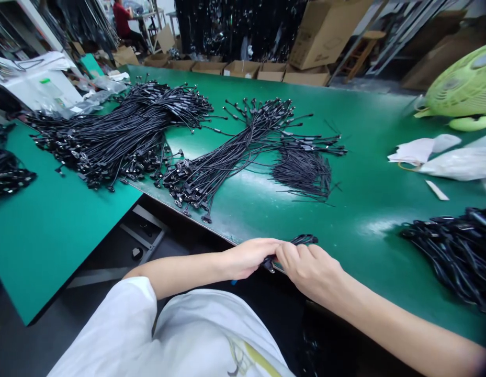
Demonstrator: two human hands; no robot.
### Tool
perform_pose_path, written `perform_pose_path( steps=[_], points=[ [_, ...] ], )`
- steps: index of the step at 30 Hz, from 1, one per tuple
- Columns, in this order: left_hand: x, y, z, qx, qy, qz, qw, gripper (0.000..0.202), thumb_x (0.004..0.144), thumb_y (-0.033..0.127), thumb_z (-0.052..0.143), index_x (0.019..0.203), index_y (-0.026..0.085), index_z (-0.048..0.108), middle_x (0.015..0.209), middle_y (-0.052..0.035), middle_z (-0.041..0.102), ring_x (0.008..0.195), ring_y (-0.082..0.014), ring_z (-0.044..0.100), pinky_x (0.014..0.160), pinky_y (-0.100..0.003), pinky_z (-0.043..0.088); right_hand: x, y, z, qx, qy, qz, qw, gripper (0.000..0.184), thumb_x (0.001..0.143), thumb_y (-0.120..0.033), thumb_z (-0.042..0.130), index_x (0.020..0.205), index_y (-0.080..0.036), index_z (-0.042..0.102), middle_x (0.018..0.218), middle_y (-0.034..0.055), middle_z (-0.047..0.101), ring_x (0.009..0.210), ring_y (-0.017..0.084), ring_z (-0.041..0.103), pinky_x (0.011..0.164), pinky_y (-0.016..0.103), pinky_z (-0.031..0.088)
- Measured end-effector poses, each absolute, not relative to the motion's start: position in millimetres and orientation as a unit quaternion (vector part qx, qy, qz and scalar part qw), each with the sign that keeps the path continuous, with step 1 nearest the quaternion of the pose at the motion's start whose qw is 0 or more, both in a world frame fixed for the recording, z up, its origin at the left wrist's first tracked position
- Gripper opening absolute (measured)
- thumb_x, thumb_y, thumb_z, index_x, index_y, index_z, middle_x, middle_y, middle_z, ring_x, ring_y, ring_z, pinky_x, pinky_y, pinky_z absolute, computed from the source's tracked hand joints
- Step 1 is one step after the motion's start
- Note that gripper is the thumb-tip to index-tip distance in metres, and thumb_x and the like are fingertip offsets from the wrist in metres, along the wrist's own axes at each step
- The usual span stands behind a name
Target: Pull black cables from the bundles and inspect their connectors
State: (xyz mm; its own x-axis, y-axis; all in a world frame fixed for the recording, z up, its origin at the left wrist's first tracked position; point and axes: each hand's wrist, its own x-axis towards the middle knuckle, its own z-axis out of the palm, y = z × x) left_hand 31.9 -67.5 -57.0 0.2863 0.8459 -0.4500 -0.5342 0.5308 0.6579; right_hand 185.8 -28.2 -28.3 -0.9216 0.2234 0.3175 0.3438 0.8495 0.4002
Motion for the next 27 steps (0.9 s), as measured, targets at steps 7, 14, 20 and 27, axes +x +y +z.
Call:
perform_pose_path(
  steps=[7, 14, 20, 27],
  points=[
    [29.3, -52.7, -52.4, 0.317, 0.36, 0.558, 0.677, 0.043, 0.08, 0.027, 0.06, 0.122, 0.018, 0.062, 0.128, -0.0082, 0.062, 0.127, -0.0248, 0.049, 0.112, -0.04, 0.03, 175.3, -13.5, -33.5, -0.429, -0.821, 0.239, 0.291, 0.03, 0.093, -0.037, 0.044, 0.073, -0.019, 0.059, 0.067, 0.0022, 0.059, 0.054, 0.013, 0.048, 0.05, 0.026, 0.031],
    [-2.1, -59.2, -56.5, 0.754, 0.404, 0.408, 0.32, 0.038, 0.079, 0.003, 0.043, 0.08, 0.024, 0.074, 0.107, -0.0047, 0.065, 0.113, -0.0205, 0.05, 0.106, -0.04, 0.034, 182.0, -17.0, -62.6, -0.447, -0.609, 0.601, 0.261, 0.045, 0.081, -0.062, 0.058, 0.069, -0.019, 0.054, 0.055, -0.0044, 0.037, 0.046, 0.009, 0.028, 0.043, 0.023, 0.021],
    [-3.7, -58.2, -56.9, 0.708, 0.469, 0.347, 0.398, 0.031, 0.088, 0.018, 0.044, 0.099, 0.018, 0.073, 0.096, -0.0079, 0.058, 0.095, -0.0205, 0.054, 0.092, -0.037, 0.043, 182.6, -40.7, -25.5, -0.38, -0.799, 0.343, 0.315, 0.031, 0.095, -0.036, 0.043, 0.075, -0.02, 0.06, 0.073, 0.0032, 0.06, 0.067, 0.016, 0.055, 0.063, 0.027, 0.041],
    [-19.0, -66.1, -25.9, 0.73, 0.327, 0.327, 0.503, 0.031, 0.094, 0.028, 0.046, 0.098, 0.019, 0.075, 0.085, -0.0047, 0.057, 0.079, -0.0151, 0.055, 0.079, -0.028, 0.045, 174.9, -32.5, -43.5, -0.379, -0.819, 0.362, 0.232, 0.03, 0.095, -0.029, 0.041, 0.069, -0.019, 0.053, 0.072, 0.0012, 0.06, 0.068, 0.015, 0.055, 0.064, 0.024, 0.039]
  ],
)
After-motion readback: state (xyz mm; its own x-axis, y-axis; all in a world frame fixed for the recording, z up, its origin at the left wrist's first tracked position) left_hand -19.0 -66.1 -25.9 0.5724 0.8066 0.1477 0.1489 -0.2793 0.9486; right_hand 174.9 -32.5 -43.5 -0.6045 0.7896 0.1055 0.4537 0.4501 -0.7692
